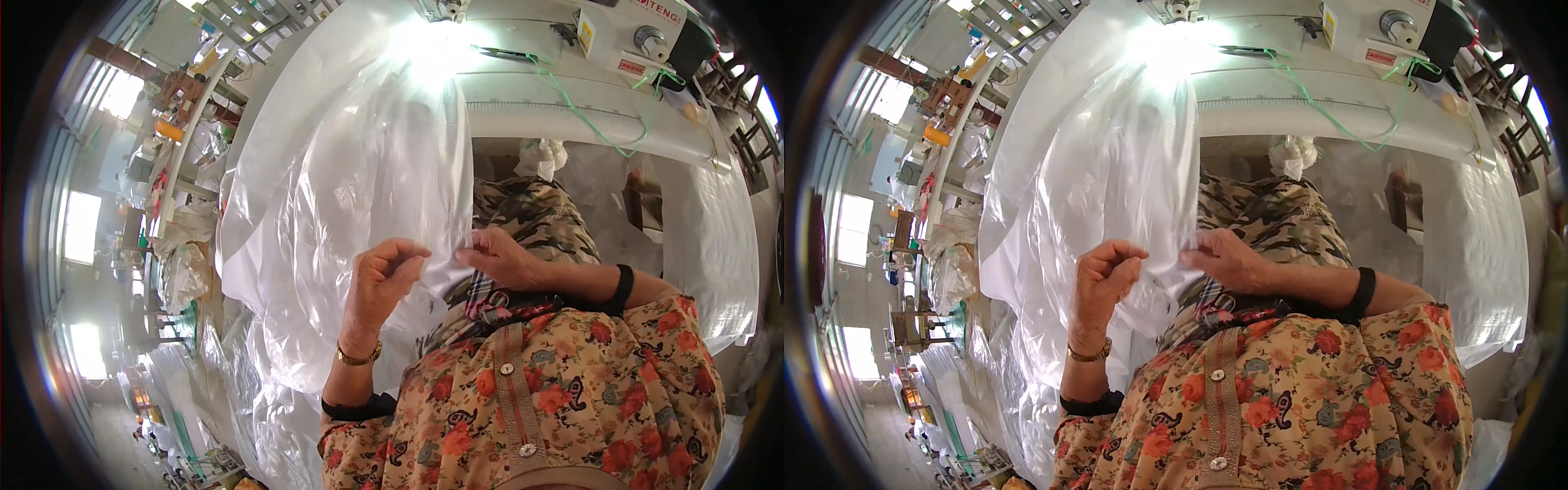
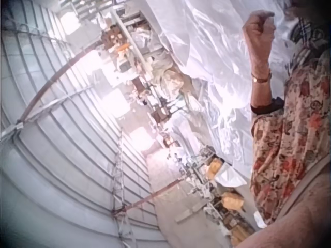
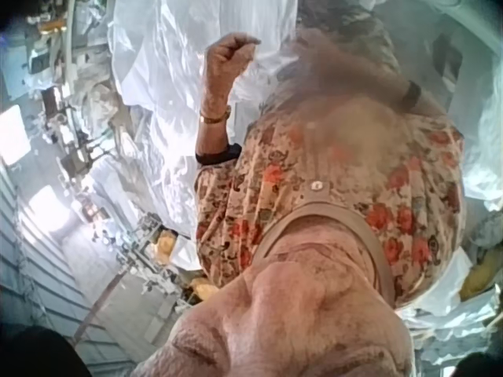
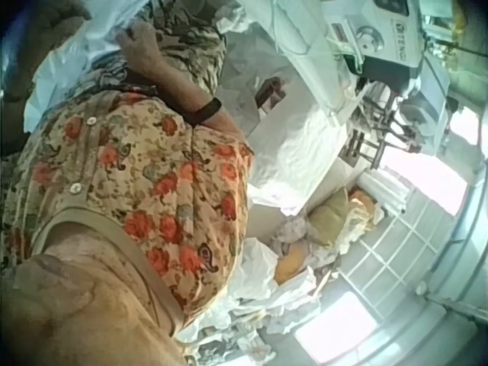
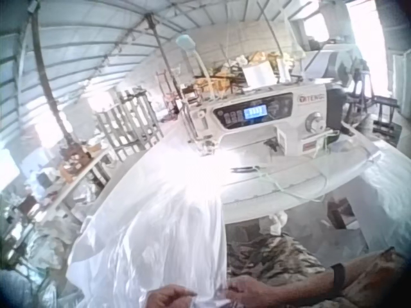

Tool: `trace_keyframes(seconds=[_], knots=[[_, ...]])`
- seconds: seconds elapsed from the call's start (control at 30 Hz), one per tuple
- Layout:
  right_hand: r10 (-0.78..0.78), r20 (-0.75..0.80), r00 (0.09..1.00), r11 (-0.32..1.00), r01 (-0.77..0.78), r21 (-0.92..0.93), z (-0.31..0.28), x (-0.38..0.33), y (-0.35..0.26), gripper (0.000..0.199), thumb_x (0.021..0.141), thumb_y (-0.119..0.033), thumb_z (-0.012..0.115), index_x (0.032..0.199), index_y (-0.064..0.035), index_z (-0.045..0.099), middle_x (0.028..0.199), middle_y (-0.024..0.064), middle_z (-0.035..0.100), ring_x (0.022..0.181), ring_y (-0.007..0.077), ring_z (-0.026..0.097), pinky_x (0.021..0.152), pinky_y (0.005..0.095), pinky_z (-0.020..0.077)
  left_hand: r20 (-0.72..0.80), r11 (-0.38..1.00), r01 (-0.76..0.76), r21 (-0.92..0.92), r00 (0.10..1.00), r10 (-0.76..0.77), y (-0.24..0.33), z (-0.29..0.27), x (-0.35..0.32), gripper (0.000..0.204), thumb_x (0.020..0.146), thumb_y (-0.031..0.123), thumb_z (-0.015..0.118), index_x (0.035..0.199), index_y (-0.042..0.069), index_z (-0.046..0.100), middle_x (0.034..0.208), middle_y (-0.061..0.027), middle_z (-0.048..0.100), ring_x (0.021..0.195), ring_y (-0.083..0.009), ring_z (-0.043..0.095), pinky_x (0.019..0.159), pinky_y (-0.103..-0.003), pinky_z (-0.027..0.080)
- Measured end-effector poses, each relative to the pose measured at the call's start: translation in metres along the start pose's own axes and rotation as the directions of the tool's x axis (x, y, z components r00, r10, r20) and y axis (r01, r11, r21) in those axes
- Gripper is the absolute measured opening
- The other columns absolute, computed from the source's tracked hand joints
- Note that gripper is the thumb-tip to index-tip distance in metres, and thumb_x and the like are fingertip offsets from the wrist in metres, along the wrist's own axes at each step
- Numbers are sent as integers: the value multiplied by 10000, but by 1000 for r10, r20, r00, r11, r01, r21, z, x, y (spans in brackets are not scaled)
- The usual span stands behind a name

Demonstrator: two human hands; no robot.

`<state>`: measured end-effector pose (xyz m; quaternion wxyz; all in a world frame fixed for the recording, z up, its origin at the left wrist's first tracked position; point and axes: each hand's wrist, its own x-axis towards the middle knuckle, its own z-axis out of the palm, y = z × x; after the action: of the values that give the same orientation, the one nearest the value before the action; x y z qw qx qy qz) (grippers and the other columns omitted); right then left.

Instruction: Sewing and aligning large white plastic sheets using an industrial sewing machine in a manufacturing setting.

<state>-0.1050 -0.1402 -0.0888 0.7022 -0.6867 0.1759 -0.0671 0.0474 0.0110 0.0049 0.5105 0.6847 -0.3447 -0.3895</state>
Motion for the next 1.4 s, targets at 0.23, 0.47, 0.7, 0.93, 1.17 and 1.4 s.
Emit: trace_keyframes(seconds=[0.23,0.47,0.7,0.93,1.17,1.4], knots=[[-451,237,860,852,494,-171,16,-30,-53,114,903,-131,598,884,-19,591,731,144,608,695,254,632,638,358,479,79,990,-85,117,994,76,-1,17,-9,93,881,-7,591,959,-13,641,774,-7,639,676,-45,550,601,-216,457],[-546,373,751,686,656,-316,28,-25,-37,112,835,-122,617,822,-31,553,689,160,596,620,374,612,568,448,488,49,942,-85,325,996,73,-6,20,-13,75,892,10,604,957,-21,624,745,-62,607,661,-79,538,589,-238,451],[-431,593,680,614,703,-359,13,-4,-47,163,855,-164,612,817,-16,556,698,153,605,639,358,616,589,412,497,-32,975,-118,186,991,126,-18,16,-15,117,886,20,631,987,-34,658,832,-13,606,680,-41,508,570,-209,405],[-383,-419,823,919,387,-79,-26,77,-22,222,859,-171,608,1019,-18,615,902,197,641,810,360,633,712,413,518,-280,996,-18,92,959,43,7,33,-39,334,903,-20,583,1236,-44,595,808,-16,609,523,-29,505,436,-193,419],[-635,282,719,485,655,-580,-9,91,-27,245,794,-107,587,1021,-19,616,926,185,643,831,371,636,724,438,516,-188,957,-180,228,956,225,2,47,-39,399,924,-17,525,1322,-47,527,849,-63,584,586,-78,571,544,-227,505],[-202,481,853,471,516,-716,-73,71,-69,194,813,-150,599,965,-35,636,826,189,647,788,344,652,701,436,517,-21,784,-301,542,928,371,-5,55,-14,257,788,-66,615,1032,-16,680,723,-84,553,529,-138,511,494,-266,419]])
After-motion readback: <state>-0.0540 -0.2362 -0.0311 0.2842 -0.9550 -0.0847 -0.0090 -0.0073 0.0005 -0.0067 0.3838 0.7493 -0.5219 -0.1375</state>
